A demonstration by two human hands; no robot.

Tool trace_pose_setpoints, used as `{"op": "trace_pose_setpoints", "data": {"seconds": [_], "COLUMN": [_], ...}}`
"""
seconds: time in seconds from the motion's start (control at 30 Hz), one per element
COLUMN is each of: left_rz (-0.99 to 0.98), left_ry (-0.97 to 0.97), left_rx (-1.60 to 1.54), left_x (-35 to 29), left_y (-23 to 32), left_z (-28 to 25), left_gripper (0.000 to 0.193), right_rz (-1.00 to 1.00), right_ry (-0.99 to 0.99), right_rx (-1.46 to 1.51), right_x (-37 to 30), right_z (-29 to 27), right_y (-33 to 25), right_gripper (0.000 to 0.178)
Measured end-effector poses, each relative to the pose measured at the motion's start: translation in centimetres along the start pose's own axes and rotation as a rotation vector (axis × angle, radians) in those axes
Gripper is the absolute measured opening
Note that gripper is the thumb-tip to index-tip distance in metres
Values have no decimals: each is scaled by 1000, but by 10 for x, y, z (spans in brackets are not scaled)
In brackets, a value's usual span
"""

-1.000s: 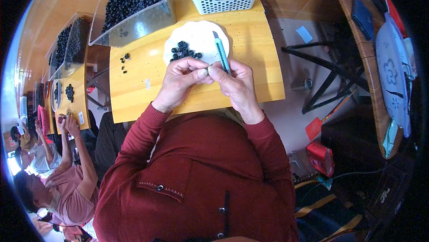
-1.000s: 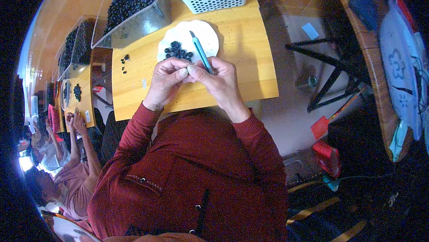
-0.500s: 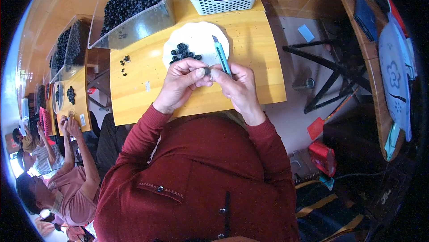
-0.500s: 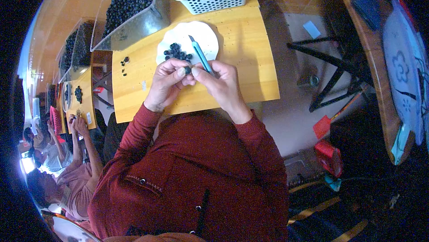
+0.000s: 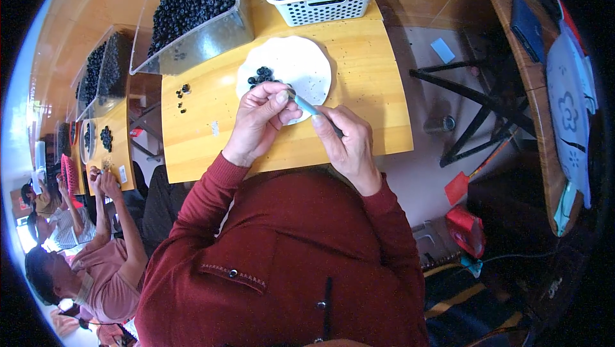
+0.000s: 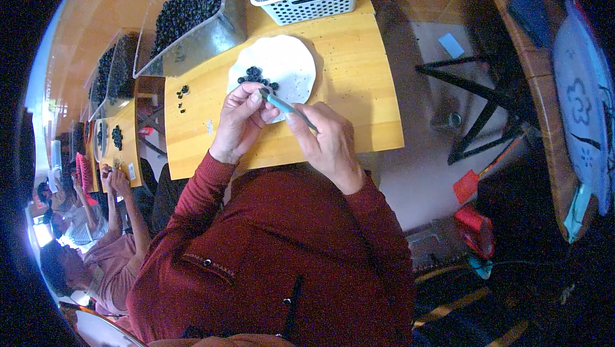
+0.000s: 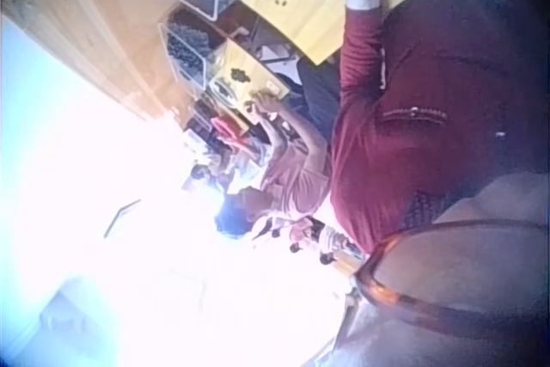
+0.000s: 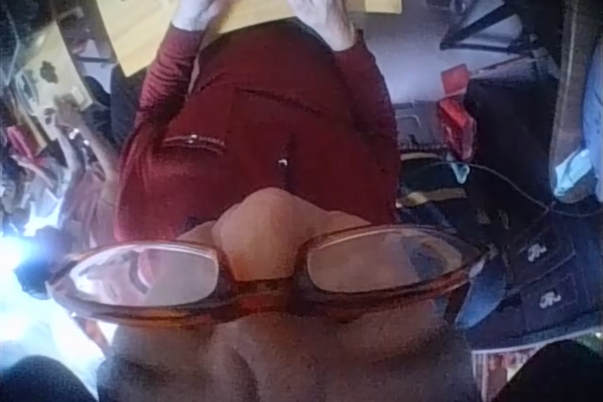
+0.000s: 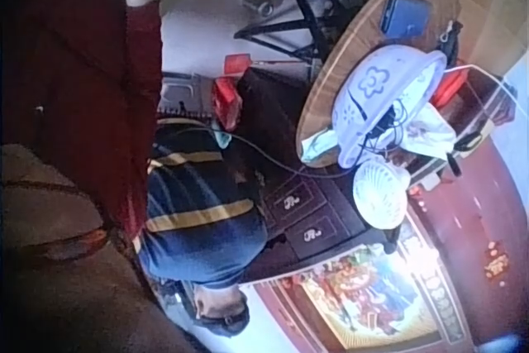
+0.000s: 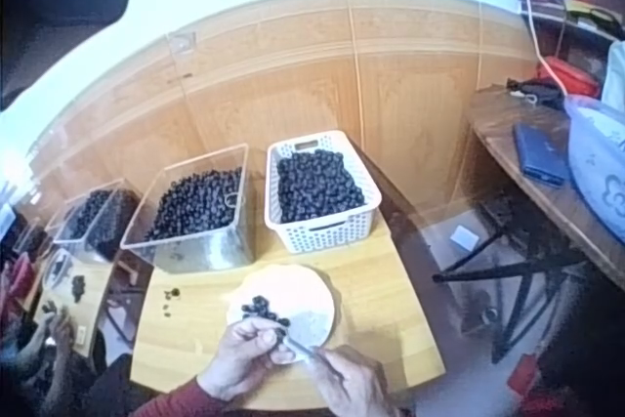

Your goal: The person sorts small black spherical parts from a bin onto a plate and into containers using a small pick tool.

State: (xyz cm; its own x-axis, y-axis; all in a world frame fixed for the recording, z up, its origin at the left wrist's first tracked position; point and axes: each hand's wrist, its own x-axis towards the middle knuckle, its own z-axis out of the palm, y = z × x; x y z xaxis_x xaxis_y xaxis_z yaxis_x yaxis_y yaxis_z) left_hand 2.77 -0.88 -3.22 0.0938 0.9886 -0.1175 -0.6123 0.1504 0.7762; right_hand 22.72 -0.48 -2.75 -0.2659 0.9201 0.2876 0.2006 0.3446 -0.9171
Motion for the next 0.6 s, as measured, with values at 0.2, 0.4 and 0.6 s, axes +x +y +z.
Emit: {"op": "trace_pose_setpoints", "data": {"seconds": [0.2,0.4,0.6], "left_rz": [-2,16,104], "left_ry": [4,-4,-245], "left_rx": [-5,22,102], "left_x": [0,-3,-15], "left_y": [-2,-2,15], "left_z": [-1,1,25], "left_gripper": [13,13,14], "right_rz": [-25,-23,60], "right_ry": [38,42,120], "right_rx": [-44,-21,53], "right_x": [-1,-1,-3], "right_z": [0,-1,-6], "right_y": [3,5,16], "right_gripper": [30,27,25]}}
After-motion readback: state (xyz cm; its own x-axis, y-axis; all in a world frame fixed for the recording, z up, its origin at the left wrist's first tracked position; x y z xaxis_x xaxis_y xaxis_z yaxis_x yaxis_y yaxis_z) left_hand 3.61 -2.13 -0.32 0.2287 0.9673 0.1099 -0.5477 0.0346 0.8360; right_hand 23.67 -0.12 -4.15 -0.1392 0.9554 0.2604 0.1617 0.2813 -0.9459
